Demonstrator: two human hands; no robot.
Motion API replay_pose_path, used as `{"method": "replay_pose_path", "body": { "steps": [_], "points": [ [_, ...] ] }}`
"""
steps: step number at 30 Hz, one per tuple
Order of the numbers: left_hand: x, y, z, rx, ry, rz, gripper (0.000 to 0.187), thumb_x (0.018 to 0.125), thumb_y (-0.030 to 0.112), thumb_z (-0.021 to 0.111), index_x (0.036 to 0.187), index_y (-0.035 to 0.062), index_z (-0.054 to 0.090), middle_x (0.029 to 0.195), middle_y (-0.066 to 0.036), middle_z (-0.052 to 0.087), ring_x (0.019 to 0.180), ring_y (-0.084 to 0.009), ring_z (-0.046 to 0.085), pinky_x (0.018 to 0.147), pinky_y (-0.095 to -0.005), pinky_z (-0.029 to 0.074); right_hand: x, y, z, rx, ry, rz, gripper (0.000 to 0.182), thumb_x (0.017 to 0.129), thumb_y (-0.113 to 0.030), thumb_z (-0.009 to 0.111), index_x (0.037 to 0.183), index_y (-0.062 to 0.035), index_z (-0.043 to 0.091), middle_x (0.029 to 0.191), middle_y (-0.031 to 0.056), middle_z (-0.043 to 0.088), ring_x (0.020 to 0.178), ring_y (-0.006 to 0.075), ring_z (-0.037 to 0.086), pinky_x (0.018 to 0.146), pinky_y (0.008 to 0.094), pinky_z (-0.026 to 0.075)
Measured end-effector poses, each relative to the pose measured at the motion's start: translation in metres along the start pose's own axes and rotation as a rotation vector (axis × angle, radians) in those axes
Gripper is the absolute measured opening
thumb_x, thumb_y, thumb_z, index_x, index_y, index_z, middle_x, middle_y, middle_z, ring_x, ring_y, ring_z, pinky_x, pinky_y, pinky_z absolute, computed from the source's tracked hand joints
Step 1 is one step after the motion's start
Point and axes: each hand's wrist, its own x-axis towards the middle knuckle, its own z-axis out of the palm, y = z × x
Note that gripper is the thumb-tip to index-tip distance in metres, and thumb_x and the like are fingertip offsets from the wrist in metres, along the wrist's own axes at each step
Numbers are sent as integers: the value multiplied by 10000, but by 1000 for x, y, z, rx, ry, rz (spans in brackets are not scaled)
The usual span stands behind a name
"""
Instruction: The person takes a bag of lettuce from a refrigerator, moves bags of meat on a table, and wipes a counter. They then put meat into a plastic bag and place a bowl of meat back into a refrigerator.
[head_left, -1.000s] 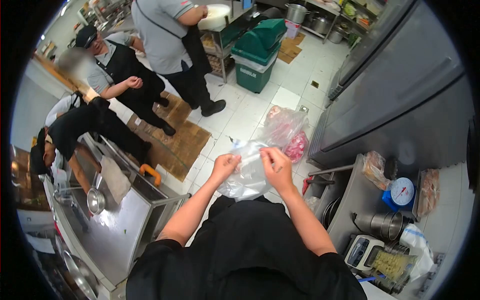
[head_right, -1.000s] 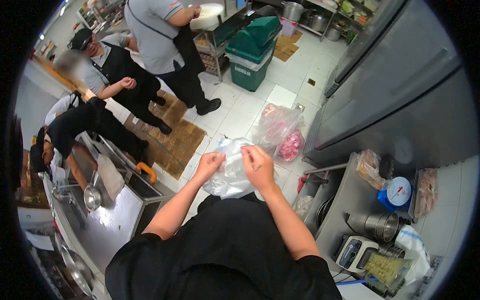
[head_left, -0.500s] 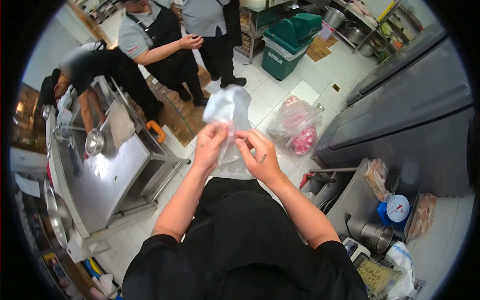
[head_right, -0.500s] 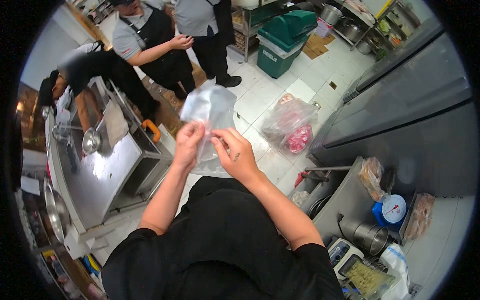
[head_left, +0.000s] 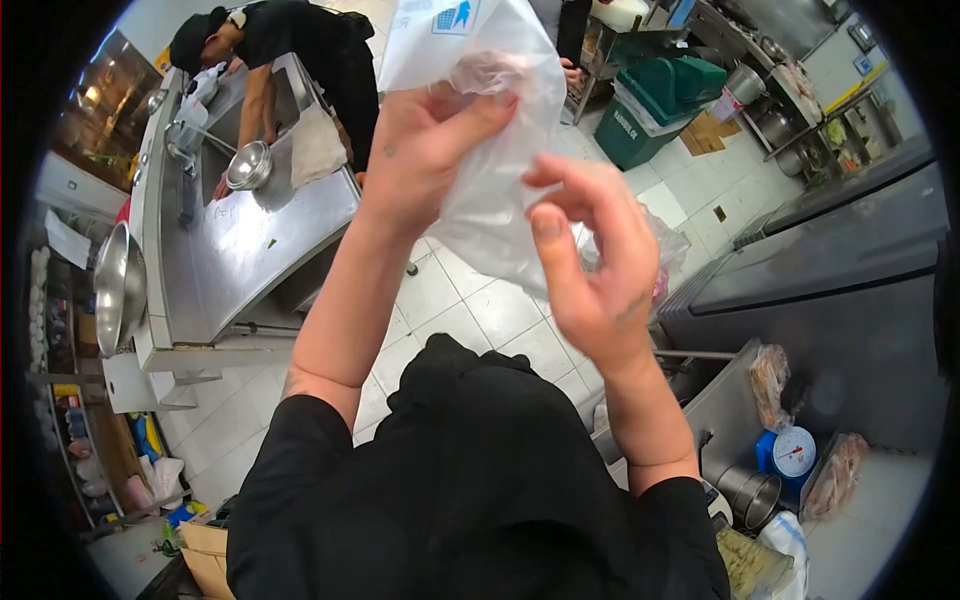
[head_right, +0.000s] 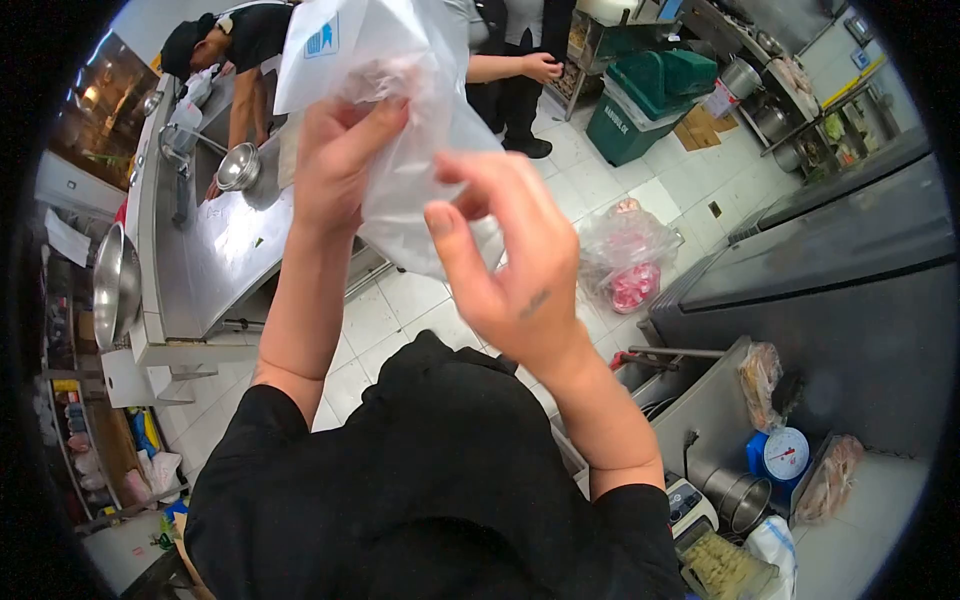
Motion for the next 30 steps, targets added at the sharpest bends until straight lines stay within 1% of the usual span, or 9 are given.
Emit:
{"method": "replay_pose_path", "body": {
  "steps": [7,11,12,14,17,20,23,27,30],
  "points": [
    [-24,4,-77,-519,37,-311,265,965,148,725,1187,12,677,1124,-61,701,988,-157,670,848,-327,565,47,22,104,-17,-65,50,488,869,-261,843,1202,-12,588,1007,65,664,824,152,633,779,290,523],
    [-41,19,-138,94,254,-166,219,968,205,723,1083,22,684,1065,-32,691,935,-110,643,791,-258,534,70,53,152,407,-132,351,209,1000,-148,662,1128,1,592,1003,37,665,876,142,639,796,295,531],
    [-38,-5,-193,89,80,-33,159,956,162,711,1043,32,684,960,-22,696,867,-93,641,770,-248,533,78,44,160,732,0,467,185,1017,-130,602,1144,4,608,1042,76,691,904,156,667,842,308,549],
    [-32,-34,-274,79,434,3,80,917,45,665,996,57,667,891,-31,683,779,-101,638,645,-287,535,88,81,140,1422,-66,597,218,1029,-98,482,1127,-12,656,1087,121,714,948,216,704,928,407,582],
    [-52,-39,-399,-225,832,-110,78,922,18,624,968,81,631,910,-45,677,736,-124,632,601,-308,523,89,74,126,1138,194,719,202,1048,-172,516,997,-45,665,829,17,638,741,119,617,656,290,514],
    [-84,-54,-446,-513,804,-178,67,1007,168,597,1039,116,625,979,-48,693,794,-130,673,655,-313,552,45,129,158,-102,177,530,364,1047,-298,597,790,-45,649,677,-33,495,641,71,486,584,282,411],
    [-90,-24,-358,-583,869,-285,270,1057,382,534,1036,132,634,1019,-22,702,886,-143,687,735,-303,551,-1,170,188,-690,-33,360,325,1000,-327,667,1070,-11,694,946,178,698,879,385,670,787,439,529],
    [-109,-120,-320,-189,576,-481,325,1042,382,544,1121,94,674,1165,-87,711,1070,-263,685,907,-424,543,14,85,253,-421,-170,-88,822,786,-316,874,1439,21,506,1312,236,565,1164,423,596,974,462,493],
    [-102,-119,-282,511,-19,-390,181,981,211,616,1109,119,706,1158,-105,720,1031,-305,695,830,-428,547,7,110,252,-539,-515,256,658,797,-150,772,1417,-63,570,1174,261,656,1018,443,661,857,483,539]
  ]
}}
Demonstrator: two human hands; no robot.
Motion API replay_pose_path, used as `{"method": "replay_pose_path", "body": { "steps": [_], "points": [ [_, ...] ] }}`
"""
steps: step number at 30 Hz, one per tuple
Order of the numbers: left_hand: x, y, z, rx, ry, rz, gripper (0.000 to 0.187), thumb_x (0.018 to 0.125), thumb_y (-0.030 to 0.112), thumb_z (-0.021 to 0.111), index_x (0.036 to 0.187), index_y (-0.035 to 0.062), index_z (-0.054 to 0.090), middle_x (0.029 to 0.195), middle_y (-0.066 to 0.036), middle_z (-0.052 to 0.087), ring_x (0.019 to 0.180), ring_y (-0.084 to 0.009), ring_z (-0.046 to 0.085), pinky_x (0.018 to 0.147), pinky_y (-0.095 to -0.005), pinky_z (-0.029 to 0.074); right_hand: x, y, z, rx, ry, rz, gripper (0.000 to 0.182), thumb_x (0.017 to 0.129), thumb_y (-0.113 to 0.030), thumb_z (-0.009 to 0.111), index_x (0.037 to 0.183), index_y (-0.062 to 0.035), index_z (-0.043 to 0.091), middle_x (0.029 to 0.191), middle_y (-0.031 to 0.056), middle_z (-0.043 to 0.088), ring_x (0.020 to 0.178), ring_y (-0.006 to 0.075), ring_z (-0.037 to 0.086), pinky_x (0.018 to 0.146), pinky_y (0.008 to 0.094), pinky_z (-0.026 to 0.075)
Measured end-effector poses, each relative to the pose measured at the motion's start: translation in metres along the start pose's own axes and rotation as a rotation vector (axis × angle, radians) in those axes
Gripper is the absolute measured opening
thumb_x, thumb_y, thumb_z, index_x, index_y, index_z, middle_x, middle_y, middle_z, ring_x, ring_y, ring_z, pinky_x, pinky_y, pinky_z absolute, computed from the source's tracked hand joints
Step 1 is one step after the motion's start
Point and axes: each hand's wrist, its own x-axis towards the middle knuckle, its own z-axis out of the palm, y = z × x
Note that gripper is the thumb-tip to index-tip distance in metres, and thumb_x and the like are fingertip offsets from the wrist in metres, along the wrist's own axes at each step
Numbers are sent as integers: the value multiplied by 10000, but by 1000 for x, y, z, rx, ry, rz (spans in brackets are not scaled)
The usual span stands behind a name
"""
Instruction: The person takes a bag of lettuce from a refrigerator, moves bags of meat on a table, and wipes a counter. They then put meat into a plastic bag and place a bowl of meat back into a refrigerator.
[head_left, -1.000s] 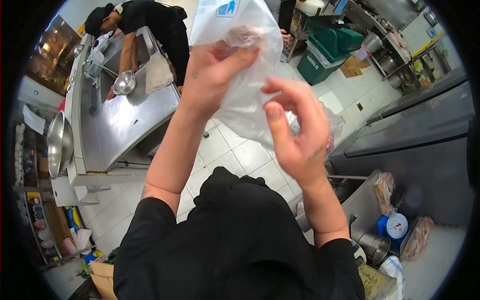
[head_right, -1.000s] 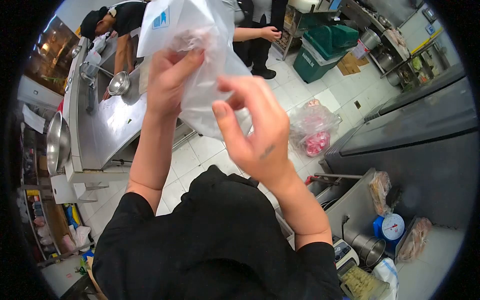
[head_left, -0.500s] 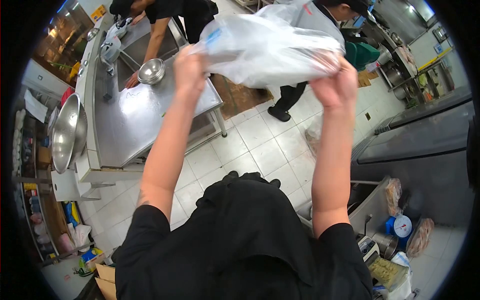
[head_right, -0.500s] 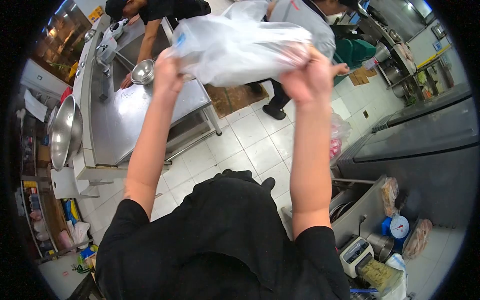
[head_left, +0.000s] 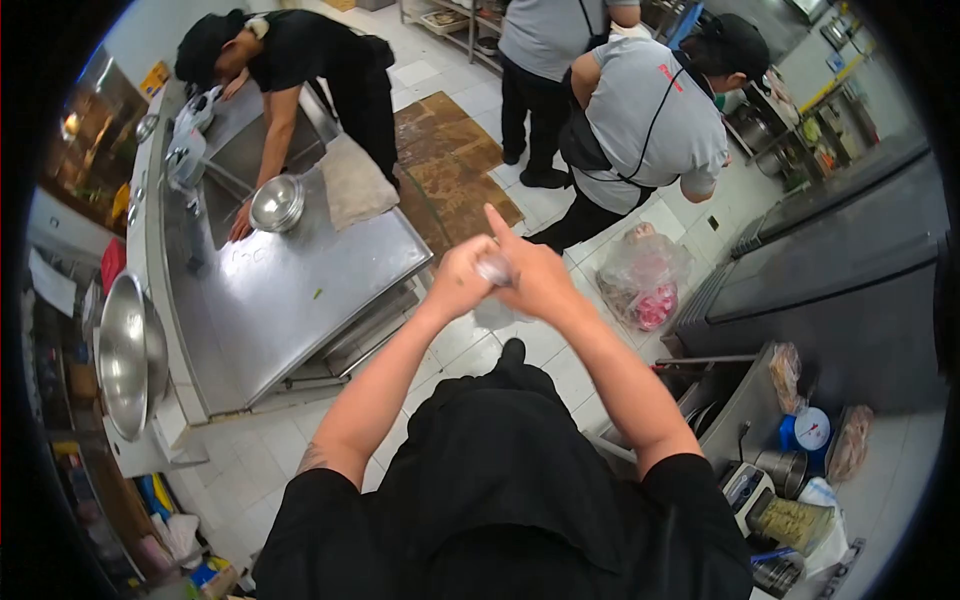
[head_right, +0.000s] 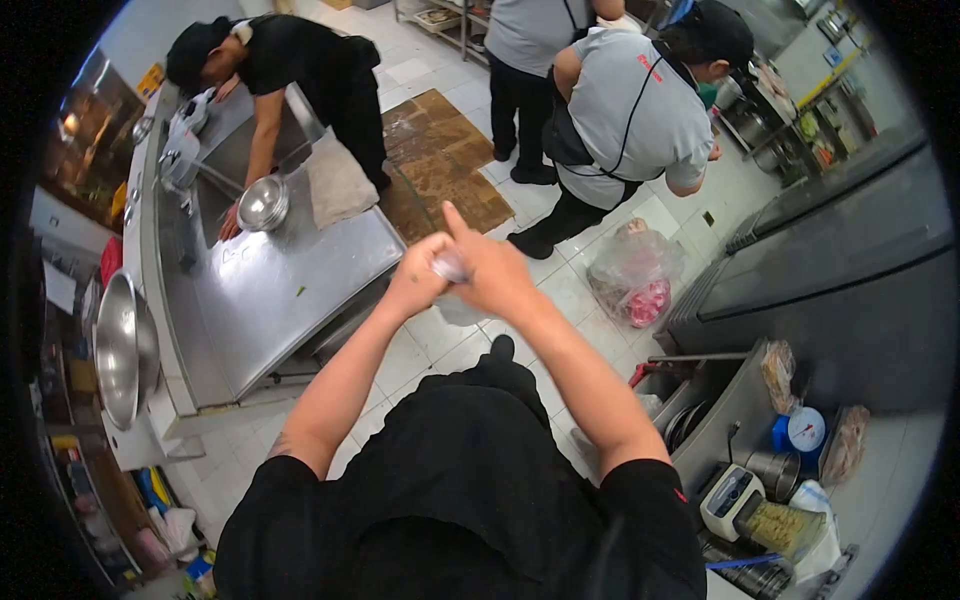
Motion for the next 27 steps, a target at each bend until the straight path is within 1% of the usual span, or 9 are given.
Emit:
{"method": "replay_pose_path", "body": {
  "steps": [2,5,10,11,14,16,19,22,27],
  "points": [
    [21,20,-7,586,-165,113,168,927,114,643,1075,139,719,1112,-113,716,982,-324,688,771,-419,537,15,81,-2,-250,-267,197,653,781,-51,697,1422,-95,583,1110,278,685,986,460,669,843,475,551],
    [78,-56,-31,843,-7,145,115,911,154,644,1011,127,691,971,-146,670,914,-410,675,734,-497,523,17,135,-27,-226,119,95,594,740,0,610,1314,-145,662,841,205,716,797,435,687,702,524,545],
    [192,-142,-74,636,151,116,132,912,72,583,973,101,696,854,-128,655,726,-344,673,731,-441,539,58,222,-50,-129,309,185,676,782,51,566,1441,-100,564,1201,252,672,1025,436,667,853,493,553],
    [208,-150,-69,344,145,-74,126,920,67,577,964,93,691,814,-103,639,696,-303,655,710,-423,536,68,244,-47,-110,334,147,672,798,54,547,1453,-97,551,1253,252,658,1050,433,663,862,493,555],
    [244,-161,-44,-411,146,-538,115,955,70,563,940,75,677,707,-21,580,616,-182,586,629,-364,516,87,325,0,-414,-132,395,723,876,-41,505,1581,-89,348,1327,203,665,1047,429,694,836,491,572],
    [263,-179,-32,-654,160,-749,113,996,156,585,949,106,675,679,12,544,566,-134,520,536,-320,470,121,349,1,-467,-716,521,597,877,-86,514,1473,-59,493,1218,182,720,1026,413,709,825,526,564],
    [321,-155,-45,-833,237,-805,120,1020,220,605,959,143,673,695,28,537,578,-99,518,502,-281,431,221,383,-25,-405,-1054,489,493,906,-124,529,1390,-59,599,1080,212,741,999,416,711,864,570,547],
    [388,-80,-94,-732,571,-432,179,1022,293,629,1033,123,682,778,44,553,598,-70,493,523,-249,428,341,376,-83,-364,-278,251,344,856,-96,575,1186,-118,669,1013,228,731,959,447,706,842,540,561],
    [456,40,-165,-78,873,347,240,1060,234,548,1077,24,663,924,-3,635,746,-87,537,666,-263,441,517,298,-158,341,351,-126,699,798,79,474,1477,-80,512,1196,273,700,1093,413,697,971,414,528]
  ]
}}
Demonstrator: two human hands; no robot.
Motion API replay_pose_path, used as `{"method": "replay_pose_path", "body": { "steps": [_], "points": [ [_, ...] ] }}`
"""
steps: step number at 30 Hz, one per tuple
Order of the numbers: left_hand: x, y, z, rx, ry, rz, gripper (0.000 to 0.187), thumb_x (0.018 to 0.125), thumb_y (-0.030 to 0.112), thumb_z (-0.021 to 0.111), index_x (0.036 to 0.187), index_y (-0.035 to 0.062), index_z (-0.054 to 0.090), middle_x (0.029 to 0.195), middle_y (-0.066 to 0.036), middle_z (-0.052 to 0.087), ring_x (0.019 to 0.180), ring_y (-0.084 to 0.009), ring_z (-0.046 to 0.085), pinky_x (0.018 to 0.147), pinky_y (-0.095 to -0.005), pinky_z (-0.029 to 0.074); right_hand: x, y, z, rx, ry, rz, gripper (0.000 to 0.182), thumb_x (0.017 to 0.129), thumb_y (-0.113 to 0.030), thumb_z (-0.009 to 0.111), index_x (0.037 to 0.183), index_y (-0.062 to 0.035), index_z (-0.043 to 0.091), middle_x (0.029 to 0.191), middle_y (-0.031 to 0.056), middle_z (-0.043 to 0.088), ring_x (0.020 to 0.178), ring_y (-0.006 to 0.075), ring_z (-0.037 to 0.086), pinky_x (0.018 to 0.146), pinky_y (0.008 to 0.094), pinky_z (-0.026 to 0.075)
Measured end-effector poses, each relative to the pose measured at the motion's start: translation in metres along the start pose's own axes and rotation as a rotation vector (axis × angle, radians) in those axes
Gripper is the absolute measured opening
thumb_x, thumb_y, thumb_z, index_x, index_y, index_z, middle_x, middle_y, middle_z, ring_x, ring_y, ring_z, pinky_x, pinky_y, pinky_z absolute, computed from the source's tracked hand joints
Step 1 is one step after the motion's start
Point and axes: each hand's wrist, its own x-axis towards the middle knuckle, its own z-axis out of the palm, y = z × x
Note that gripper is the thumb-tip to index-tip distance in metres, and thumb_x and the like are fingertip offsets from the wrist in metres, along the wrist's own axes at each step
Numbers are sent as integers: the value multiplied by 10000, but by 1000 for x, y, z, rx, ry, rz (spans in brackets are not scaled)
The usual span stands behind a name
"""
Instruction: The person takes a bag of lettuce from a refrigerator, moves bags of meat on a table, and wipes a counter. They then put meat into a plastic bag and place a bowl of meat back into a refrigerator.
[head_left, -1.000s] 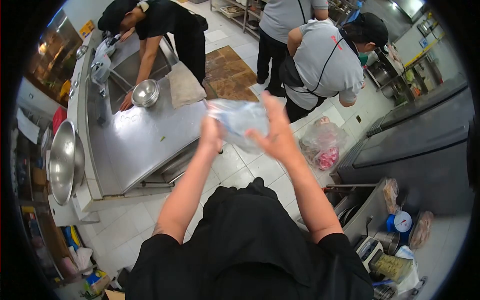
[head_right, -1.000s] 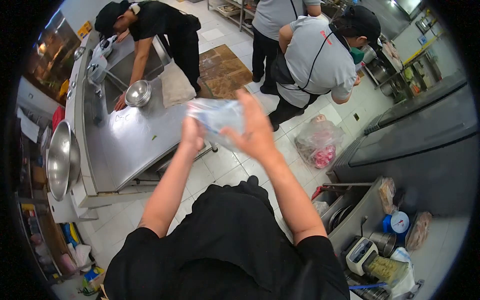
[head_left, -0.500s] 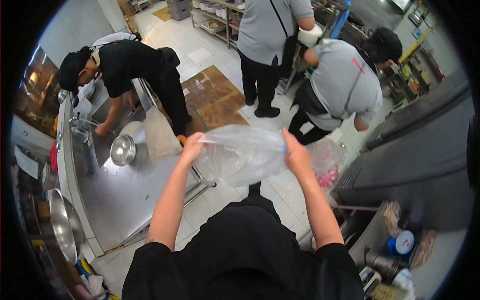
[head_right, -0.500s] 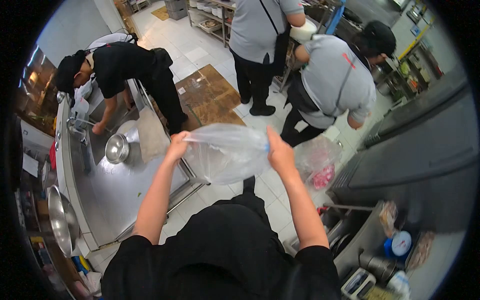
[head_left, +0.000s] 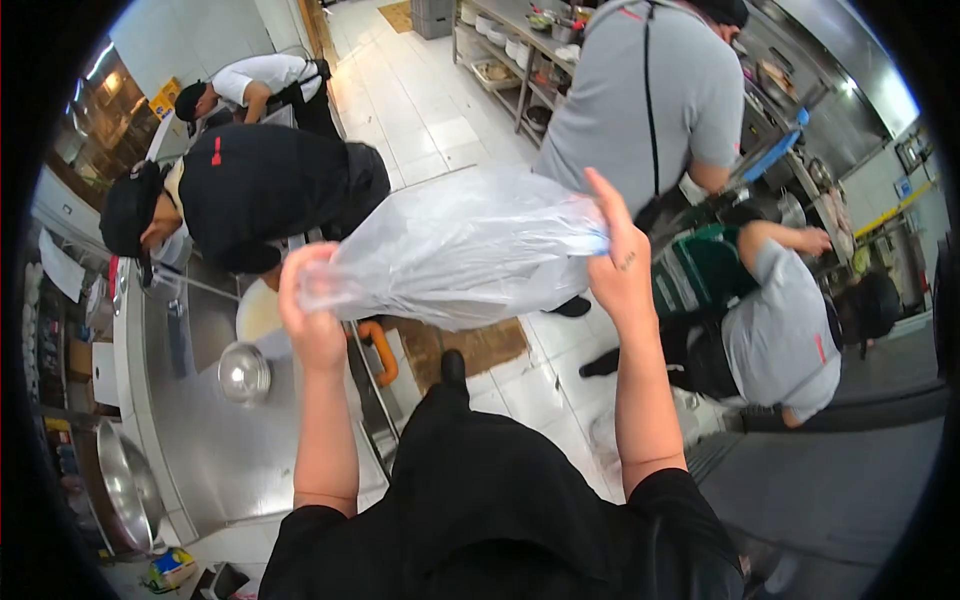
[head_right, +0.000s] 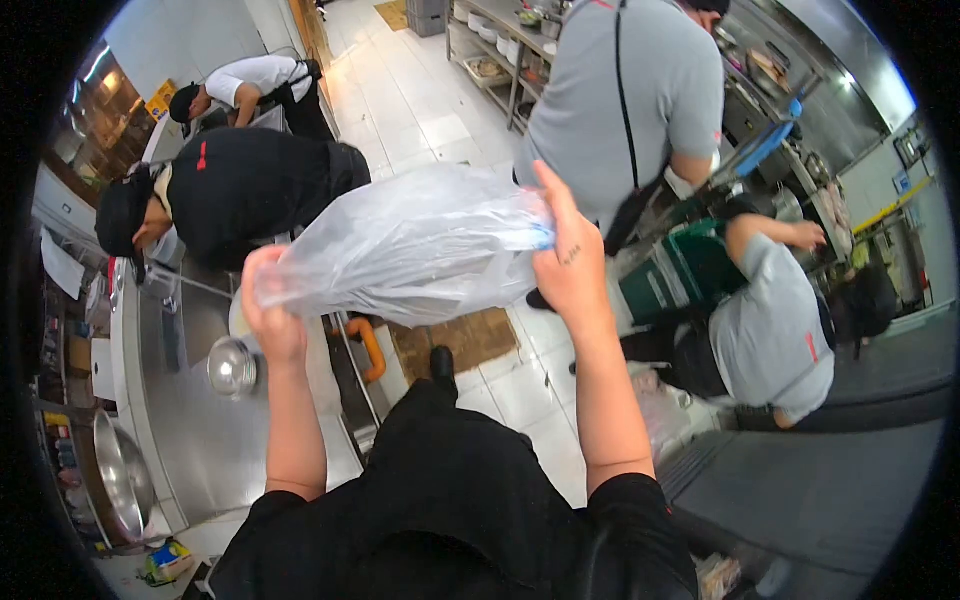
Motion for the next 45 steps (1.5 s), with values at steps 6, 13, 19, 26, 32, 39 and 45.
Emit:
{"method": "replay_pose_path", "body": {
  "steps": [6,13,19,26,32,39,45],
  "points": [
    [53,-188,30,585,-380,180,141,914,93,644,1038,54,700,1003,-128,711,919,-339,691,778,-421,531,33,156,118,-457,-181,-140,794,821,22,555,1587,-51,357,1566,311,400,1384,444,492,1176,476,370],
    [66,-373,29,409,-889,-602,290,896,32,542,1079,65,765,980,-142,751,908,-305,725,876,-433,556,-62,296,167,-41,-368,671,631,877,32,469,1505,-34,466,1356,301,608,1224,397,631,1056,431,493],
    [252,-441,128,-630,-418,-1488,246,980,238,518,911,42,651,734,-61,648,644,-222,638,640,-388,557,96,341,230,954,132,1187,356,953,25,489,1290,44,603,1132,137,724,1019,223,704,867,334,567],
    [446,-432,165,-435,-662,-1041,261,974,322,607,887,77,637,772,9,597,626,-99,571,497,-285,436,329,419,275,275,67,830,310,888,61,514,1173,10,627,1101,99,699,975,173,652,897,282,504],
    [515,-501,203,560,-923,-223,134,954,163,672,958,32,698,857,19,643,742,-106,581,679,-308,480,423,481,284,584,247,1090,466,778,108,451,1184,-4,652,1097,150,707,1033,267,679,955,370,526],
    [659,-608,327,-367,-1116,-1262,255,978,186,665,1130,-15,705,958,-71,737,860,-185,696,767,-347,556,480,599,287,1507,264,1330,364,957,-77,512,1286,13,638,1212,182,697,1084,303,692,951,456,569],
    [823,-689,467,-823,-635,-1418,347,1075,310,524,1273,55,650,807,-13,624,670,-133,587,604,-289,489,552,671,300,1281,328,1137,474,894,-72,704,1345,29,599,1251,191,683,1138,316,684,995,489,555]
  ]
}}
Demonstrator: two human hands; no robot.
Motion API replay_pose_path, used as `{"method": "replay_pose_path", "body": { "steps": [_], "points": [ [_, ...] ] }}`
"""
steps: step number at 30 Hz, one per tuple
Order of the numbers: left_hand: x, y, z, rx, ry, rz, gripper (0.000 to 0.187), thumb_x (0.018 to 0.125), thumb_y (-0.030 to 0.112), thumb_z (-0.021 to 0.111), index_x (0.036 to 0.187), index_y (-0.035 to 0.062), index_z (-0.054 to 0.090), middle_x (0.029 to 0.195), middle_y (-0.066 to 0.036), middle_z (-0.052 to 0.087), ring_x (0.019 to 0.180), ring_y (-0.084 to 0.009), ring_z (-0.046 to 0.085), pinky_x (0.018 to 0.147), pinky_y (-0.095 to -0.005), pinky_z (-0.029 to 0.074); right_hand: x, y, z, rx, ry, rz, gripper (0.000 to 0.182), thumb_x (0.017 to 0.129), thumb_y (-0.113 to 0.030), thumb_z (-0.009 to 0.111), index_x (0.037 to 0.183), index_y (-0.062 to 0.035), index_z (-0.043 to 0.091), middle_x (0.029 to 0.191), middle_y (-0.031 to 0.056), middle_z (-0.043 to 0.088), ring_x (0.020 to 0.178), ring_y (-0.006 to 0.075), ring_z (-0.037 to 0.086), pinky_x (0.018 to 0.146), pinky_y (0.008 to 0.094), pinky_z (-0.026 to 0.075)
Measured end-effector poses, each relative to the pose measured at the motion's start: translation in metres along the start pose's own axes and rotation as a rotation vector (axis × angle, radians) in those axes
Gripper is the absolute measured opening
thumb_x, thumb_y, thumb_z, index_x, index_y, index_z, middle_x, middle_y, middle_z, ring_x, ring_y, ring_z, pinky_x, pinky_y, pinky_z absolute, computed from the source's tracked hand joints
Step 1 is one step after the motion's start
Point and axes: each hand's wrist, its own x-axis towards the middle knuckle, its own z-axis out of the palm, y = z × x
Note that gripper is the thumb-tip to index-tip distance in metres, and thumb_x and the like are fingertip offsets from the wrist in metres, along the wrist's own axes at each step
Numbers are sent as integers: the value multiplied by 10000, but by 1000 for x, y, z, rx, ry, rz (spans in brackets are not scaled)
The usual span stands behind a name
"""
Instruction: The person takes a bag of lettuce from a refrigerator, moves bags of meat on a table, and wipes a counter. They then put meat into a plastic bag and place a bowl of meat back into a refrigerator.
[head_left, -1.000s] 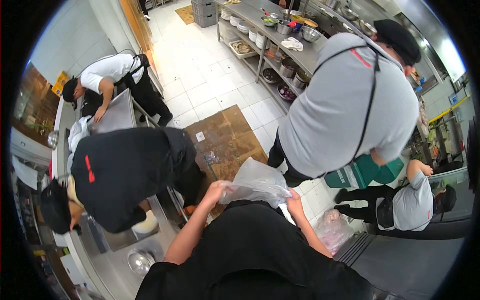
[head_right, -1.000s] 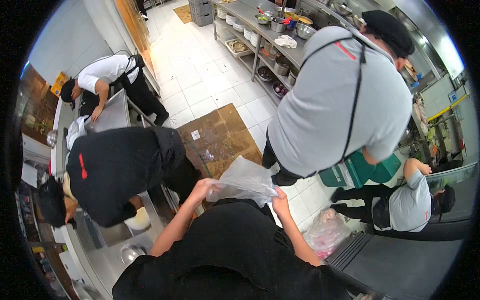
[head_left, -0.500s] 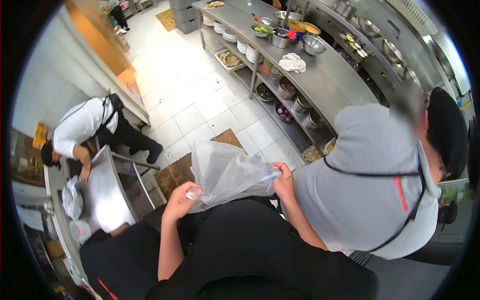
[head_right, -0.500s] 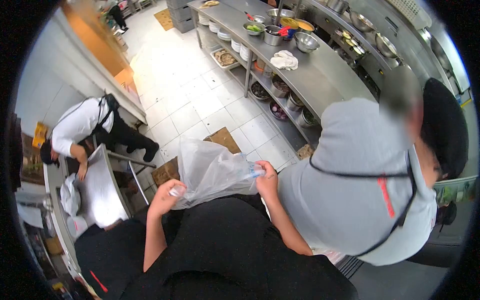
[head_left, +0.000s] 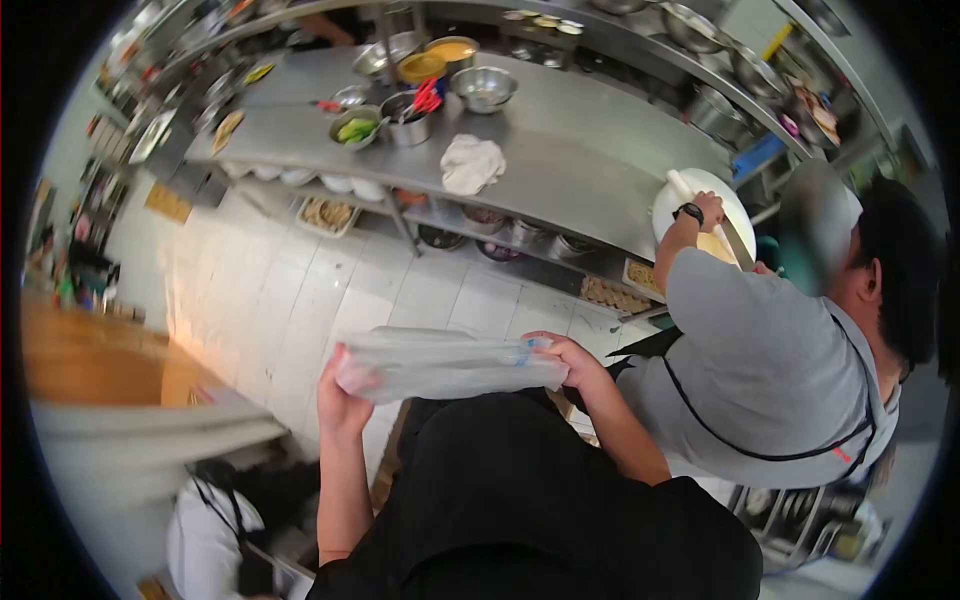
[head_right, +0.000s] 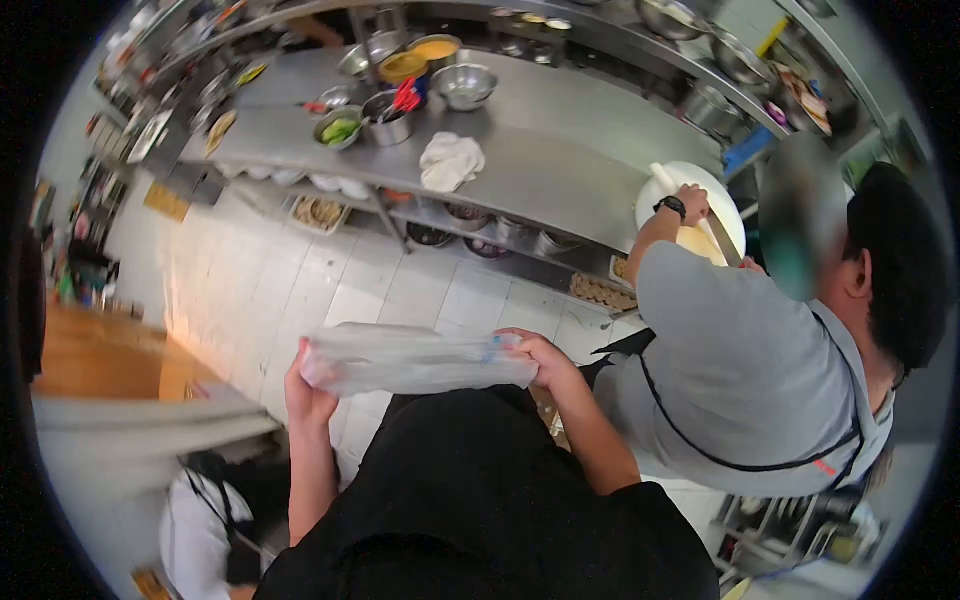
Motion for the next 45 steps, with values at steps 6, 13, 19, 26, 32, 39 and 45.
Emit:
{"method": "replay_pose_path", "body": {
  "steps": [6,13,19,26,32,39,45],
  "points": [
    [170,78,51,-144,-207,-254,461,1091,279,502,1520,114,466,800,44,490,606,-62,397,517,-228,354,7,-117,76,384,151,-594,428,886,-101,632,1302,1,617,1207,160,689,1125,320,674,1014,467,543],
    [294,5,141,551,-425,-116,658,995,49,648,1591,167,396,884,77,535,659,-13,388,510,-197,291,-8,-322,68,-254,1075,-1294,267,971,-208,702,1148,-9,685,955,58,668,831,148,631,695,306,539],
    [380,-85,170,478,-164,-140,537,1001,107,672,1508,191,514,981,86,603,674,-14,419,529,-216,300,-105,-533,17,176,1010,-1854,323,948,-82,623,1231,33,516,957,133,650,806,262,688,705,473,627],
    [447,-104,164,478,-106,-180,362,1016,141,648,1371,183,591,969,82,613,710,-25,469,546,-235,322,-231,-668,-117,417,1459,-1512,536,960,-62,550,1449,66,371,1377,289,459,946,462,698,745,565,633],
    [478,-114,190,486,-110,-246,353,1031,139,622,1380,188,604,875,91,580,645,-31,457,529,-227,336,-288,-681,-181,357,910,-1296,557,1020,-30,549,1499,6,266,1529,322,326,1110,527,661,900,549,643],
    [512,-114,207,642,-191,-313,381,1031,129,620,1406,195,615,850,121,516,647,-5,381,526,-208,301,-258,-697,-131,393,990,-1315,386,989,65,512,1366,100,439,1351,192,510,1131,532,645,942,520,642],
    [523,-112,203,710,-272,-347,368,1032,128,614,1396,185,622,855,126,523,663,2,406,533,-200,329,-255,-717,-153,269,1106,-1269,328,986,44,476,1305,111,502,1206,253,622,999,479,714,754,450,696]
  ]
}}
